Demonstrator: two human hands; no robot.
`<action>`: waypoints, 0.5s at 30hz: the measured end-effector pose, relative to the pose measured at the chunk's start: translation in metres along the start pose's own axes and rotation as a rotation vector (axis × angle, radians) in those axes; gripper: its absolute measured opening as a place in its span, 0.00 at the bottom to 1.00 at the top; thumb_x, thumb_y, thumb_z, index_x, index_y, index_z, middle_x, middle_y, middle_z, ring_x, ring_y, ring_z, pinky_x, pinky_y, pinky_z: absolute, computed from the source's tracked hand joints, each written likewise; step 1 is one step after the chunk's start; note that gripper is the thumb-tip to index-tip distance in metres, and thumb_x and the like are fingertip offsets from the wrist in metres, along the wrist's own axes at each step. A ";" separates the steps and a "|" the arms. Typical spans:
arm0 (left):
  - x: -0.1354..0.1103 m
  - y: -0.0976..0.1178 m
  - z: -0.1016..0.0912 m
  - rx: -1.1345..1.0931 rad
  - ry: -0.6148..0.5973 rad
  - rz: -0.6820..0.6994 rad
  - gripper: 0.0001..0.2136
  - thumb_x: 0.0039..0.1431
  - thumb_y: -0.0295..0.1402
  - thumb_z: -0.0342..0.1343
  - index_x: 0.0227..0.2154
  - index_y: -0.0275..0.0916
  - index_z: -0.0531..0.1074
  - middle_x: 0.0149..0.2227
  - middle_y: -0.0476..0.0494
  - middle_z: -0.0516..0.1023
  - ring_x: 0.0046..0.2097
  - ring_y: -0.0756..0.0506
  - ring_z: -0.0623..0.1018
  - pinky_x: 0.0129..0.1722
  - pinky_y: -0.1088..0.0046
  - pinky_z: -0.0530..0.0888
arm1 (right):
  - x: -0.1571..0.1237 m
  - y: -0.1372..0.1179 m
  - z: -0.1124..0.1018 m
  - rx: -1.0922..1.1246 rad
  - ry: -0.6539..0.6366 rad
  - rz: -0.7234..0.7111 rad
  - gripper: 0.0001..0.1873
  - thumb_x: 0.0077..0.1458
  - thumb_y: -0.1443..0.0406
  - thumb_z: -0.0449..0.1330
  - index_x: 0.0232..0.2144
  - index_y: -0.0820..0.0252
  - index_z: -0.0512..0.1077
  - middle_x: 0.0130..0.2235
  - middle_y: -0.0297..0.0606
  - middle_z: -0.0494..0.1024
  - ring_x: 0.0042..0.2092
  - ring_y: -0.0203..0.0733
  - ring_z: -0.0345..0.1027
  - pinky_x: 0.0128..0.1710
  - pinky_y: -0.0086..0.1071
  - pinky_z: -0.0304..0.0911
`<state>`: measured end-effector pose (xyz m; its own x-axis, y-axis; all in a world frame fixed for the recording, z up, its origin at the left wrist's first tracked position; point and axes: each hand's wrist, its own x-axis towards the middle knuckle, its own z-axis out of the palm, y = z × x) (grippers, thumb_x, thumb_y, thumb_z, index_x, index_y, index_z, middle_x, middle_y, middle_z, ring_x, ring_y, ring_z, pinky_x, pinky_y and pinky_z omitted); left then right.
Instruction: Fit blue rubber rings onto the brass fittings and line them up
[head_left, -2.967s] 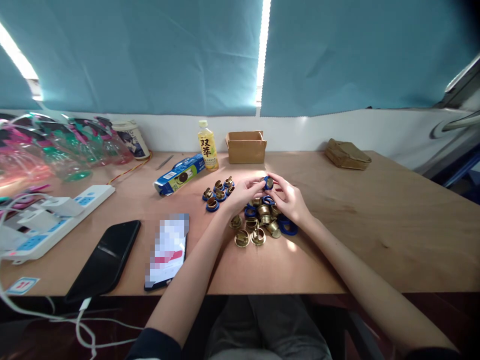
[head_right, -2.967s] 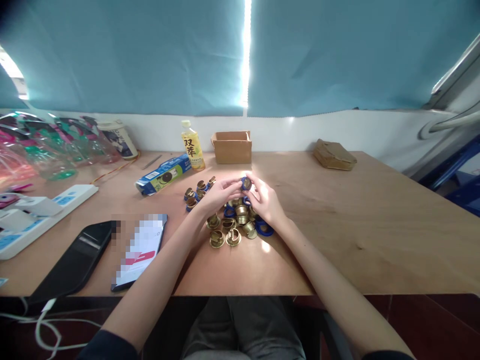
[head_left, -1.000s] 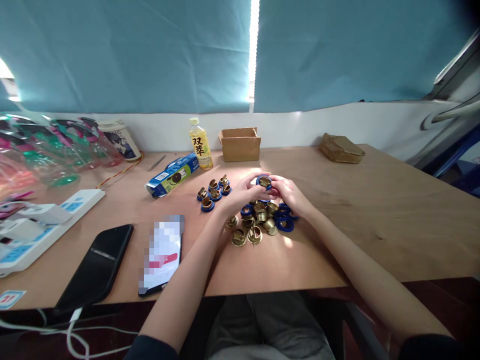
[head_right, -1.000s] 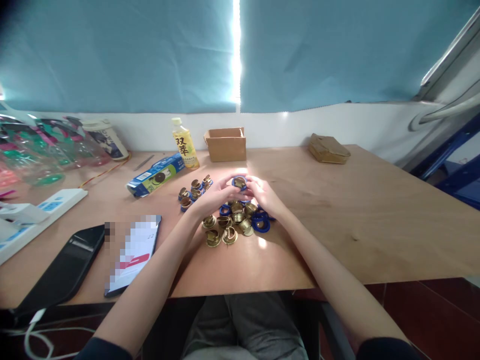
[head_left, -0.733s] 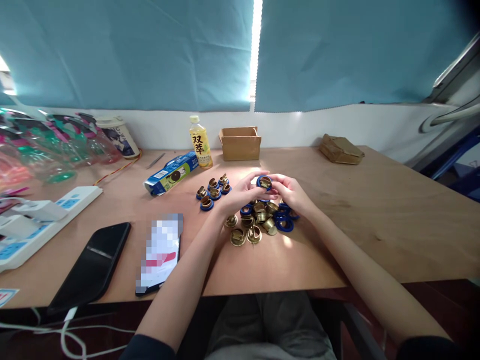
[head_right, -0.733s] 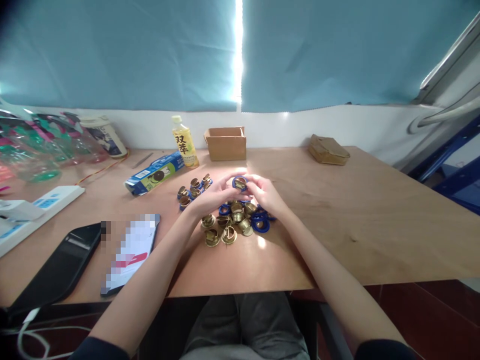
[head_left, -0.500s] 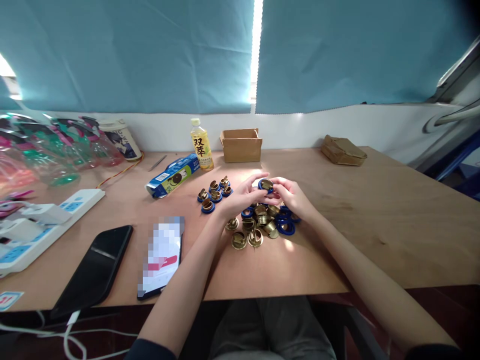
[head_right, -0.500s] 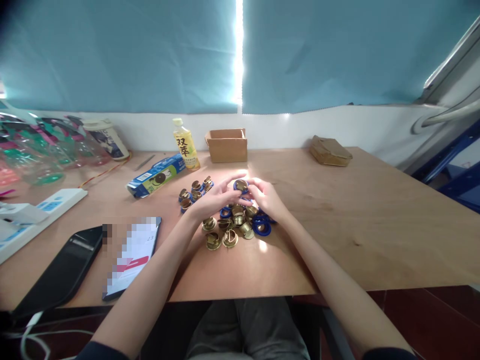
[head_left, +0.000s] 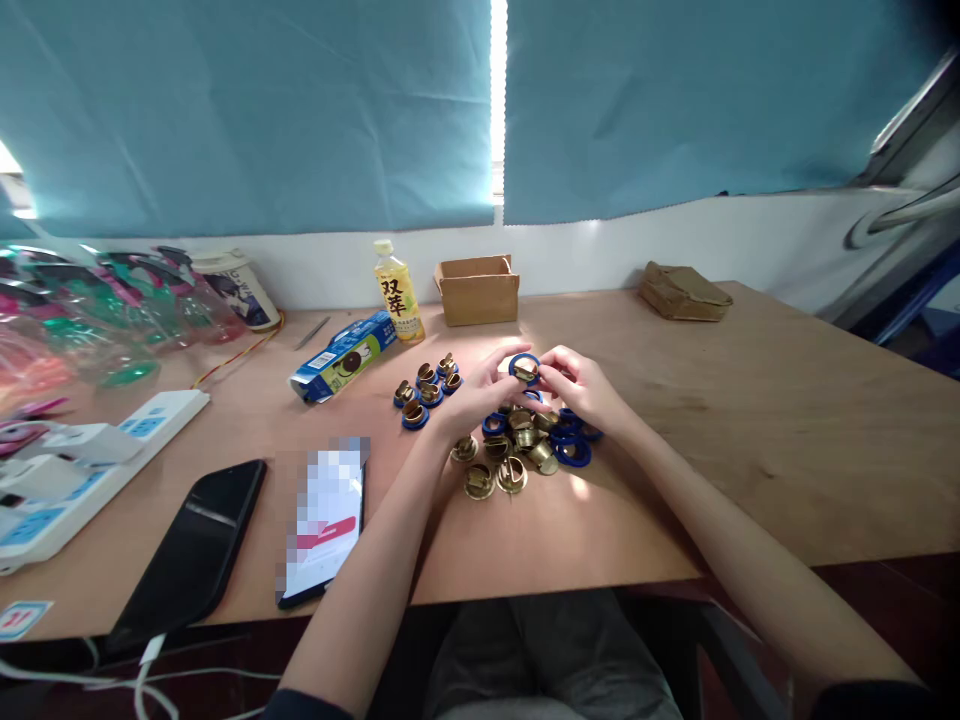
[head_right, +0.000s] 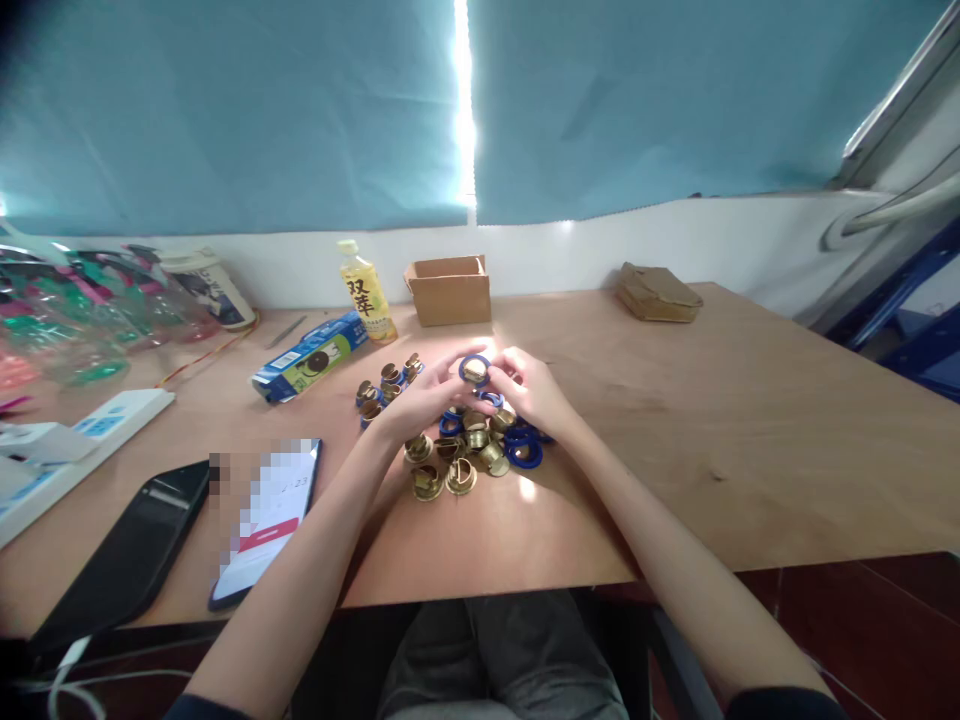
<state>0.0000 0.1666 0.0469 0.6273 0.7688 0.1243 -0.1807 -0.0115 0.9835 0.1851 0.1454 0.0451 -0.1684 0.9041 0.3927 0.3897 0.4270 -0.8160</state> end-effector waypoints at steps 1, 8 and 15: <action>0.000 0.000 0.000 0.006 0.003 0.000 0.27 0.62 0.30 0.56 0.63 0.43 0.59 0.49 0.37 0.81 0.35 0.44 0.85 0.46 0.62 0.76 | 0.000 0.001 0.000 -0.006 0.015 -0.002 0.12 0.60 0.58 0.56 0.33 0.61 0.71 0.31 0.37 0.74 0.34 0.41 0.68 0.34 0.33 0.63; -0.001 0.003 0.003 0.040 -0.002 -0.016 0.24 0.64 0.32 0.56 0.62 0.45 0.62 0.49 0.39 0.81 0.33 0.46 0.85 0.46 0.63 0.77 | 0.001 0.006 0.003 -0.048 0.029 -0.024 0.12 0.62 0.59 0.53 0.34 0.61 0.70 0.34 0.37 0.74 0.36 0.42 0.68 0.37 0.33 0.62; -0.001 0.003 0.000 0.043 -0.045 -0.023 0.23 0.62 0.36 0.60 0.59 0.41 0.67 0.43 0.38 0.83 0.37 0.43 0.85 0.47 0.61 0.77 | 0.002 0.008 0.001 -0.058 0.025 -0.012 0.12 0.62 0.58 0.52 0.34 0.60 0.69 0.34 0.39 0.74 0.36 0.43 0.67 0.37 0.34 0.62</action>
<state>-0.0013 0.1656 0.0493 0.6644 0.7397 0.1065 -0.1337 -0.0225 0.9908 0.1869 0.1507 0.0388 -0.1510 0.8980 0.4132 0.4396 0.4354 -0.7856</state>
